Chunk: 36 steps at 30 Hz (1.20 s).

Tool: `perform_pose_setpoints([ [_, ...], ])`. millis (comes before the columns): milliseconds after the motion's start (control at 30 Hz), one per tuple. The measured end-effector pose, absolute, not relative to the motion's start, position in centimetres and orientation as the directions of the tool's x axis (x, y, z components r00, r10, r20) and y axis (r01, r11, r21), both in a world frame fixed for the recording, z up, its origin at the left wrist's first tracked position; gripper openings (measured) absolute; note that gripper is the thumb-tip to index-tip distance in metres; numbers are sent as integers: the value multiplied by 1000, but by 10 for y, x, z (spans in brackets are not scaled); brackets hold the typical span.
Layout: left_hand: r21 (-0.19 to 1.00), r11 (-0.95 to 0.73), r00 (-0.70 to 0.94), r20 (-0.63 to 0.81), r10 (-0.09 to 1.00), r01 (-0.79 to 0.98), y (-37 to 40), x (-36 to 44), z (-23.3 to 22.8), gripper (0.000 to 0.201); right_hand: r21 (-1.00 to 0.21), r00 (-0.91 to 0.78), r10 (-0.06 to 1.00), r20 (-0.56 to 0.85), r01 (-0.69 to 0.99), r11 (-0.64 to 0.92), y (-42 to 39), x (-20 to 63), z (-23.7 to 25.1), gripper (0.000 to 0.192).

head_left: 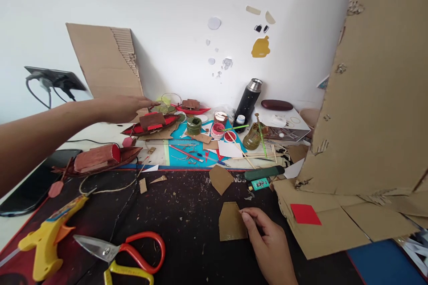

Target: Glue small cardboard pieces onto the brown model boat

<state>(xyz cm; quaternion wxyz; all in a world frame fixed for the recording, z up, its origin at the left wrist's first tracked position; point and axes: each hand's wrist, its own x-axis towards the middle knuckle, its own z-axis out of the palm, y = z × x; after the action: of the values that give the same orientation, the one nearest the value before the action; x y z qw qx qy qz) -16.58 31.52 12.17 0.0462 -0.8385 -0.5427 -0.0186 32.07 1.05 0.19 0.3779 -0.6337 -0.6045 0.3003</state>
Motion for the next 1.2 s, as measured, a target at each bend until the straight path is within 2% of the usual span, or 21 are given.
perform_pose_setpoints([
  [100,-43,-464,464,-10,886,885,304,-157,127,56,-844,88,992,86,536,25,11,320,2,53],
  [233,10,-564,564,-9,825,826,272,-124,121,58,-847,63,994,95,529,48,12,318,6,45],
  [367,62,-642,641,39,766,764,226,-76,94,67,-859,62,992,108,509,61,10,318,10,41],
  [467,91,-677,677,33,735,731,195,-35,68,78,-873,78,990,120,483,67,8,318,11,39],
  [533,151,-707,716,-16,698,691,179,-10,52,84,-883,90,987,130,463,74,7,319,10,37],
  [633,170,-743,759,-54,649,648,167,21,36,95,-896,96,986,138,435,83,6,320,9,36],
  [833,186,-787,808,-85,583,588,172,51,27,102,-913,89,985,149,396,103,4,322,9,35],
  [1200,158,-784,799,-64,599,600,169,65,33,83,-913,69,986,150,394,111,4,322,10,36],
])
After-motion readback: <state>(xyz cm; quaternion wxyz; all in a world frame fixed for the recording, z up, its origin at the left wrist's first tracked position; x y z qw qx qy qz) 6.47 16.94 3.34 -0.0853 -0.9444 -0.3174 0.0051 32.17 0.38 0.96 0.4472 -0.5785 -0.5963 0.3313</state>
